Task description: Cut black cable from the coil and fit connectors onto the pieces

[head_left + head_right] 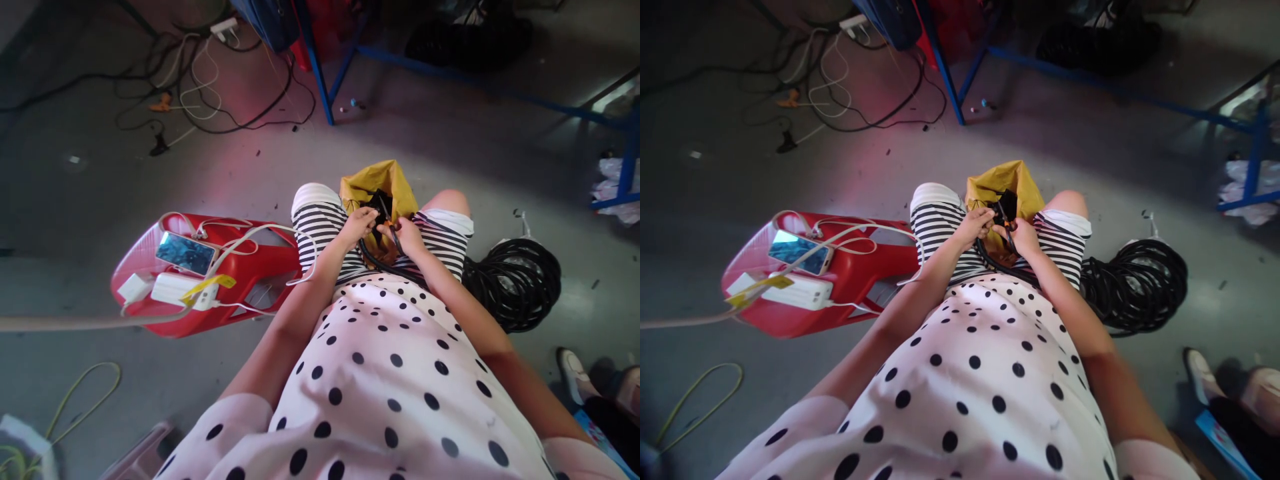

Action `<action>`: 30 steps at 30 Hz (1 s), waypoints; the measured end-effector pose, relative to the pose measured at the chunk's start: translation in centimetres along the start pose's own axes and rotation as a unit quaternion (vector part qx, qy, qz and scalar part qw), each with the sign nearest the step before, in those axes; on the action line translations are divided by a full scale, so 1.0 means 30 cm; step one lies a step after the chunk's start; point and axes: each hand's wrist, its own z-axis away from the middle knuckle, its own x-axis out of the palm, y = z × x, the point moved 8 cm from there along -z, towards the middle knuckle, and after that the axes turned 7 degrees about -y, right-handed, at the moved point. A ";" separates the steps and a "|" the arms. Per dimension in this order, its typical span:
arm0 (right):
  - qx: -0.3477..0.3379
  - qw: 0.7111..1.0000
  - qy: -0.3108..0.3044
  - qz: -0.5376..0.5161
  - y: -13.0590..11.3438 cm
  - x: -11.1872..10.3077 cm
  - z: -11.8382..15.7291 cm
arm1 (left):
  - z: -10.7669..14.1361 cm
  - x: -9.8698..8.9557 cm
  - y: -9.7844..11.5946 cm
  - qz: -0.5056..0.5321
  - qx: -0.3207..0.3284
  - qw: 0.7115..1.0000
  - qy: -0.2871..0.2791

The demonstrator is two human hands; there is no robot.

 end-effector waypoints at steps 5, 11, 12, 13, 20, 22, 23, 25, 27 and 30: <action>0.002 0.964 -0.069 -0.255 0.044 0.032 0.119 | -0.002 -0.083 0.041 0.137 0.039 0.987 0.069; -0.039 0.972 -0.080 -0.219 0.090 0.017 0.241 | 0.018 -0.068 0.092 0.239 0.052 0.967 0.067; -0.033 0.975 -0.080 -0.202 0.095 0.024 0.246 | 0.021 -0.055 0.100 0.245 0.054 0.966 0.065; -0.026 0.979 -0.078 -0.186 0.096 0.032 0.248 | 0.024 -0.042 0.108 0.248 0.057 0.965 0.063; 0.001 0.971 0.047 -0.235 0.098 -0.012 0.289 | 0.072 0.005 0.097 0.217 0.041 0.973 0.064; 0.018 0.949 0.135 -0.285 0.181 -0.127 0.310 | 0.100 0.004 0.083 0.193 0.016 0.979 0.055; 0.024 0.936 0.189 -0.297 0.245 -0.201 0.319 | 0.115 0.000 0.079 0.181 0.003 0.982 0.056; 0.091 0.901 0.295 -0.305 0.433 -0.331 0.329 | 0.142 0.006 0.073 0.161 -0.026 0.985 0.056; 0.199 0.884 0.313 -0.285 0.641 -0.376 0.303 | 0.159 0.041 0.063 0.157 -0.050 0.985 0.045; 0.312 0.906 0.188 -0.216 0.867 -0.285 0.218 | 0.164 0.152 0.011 0.174 -0.089 0.981 0.006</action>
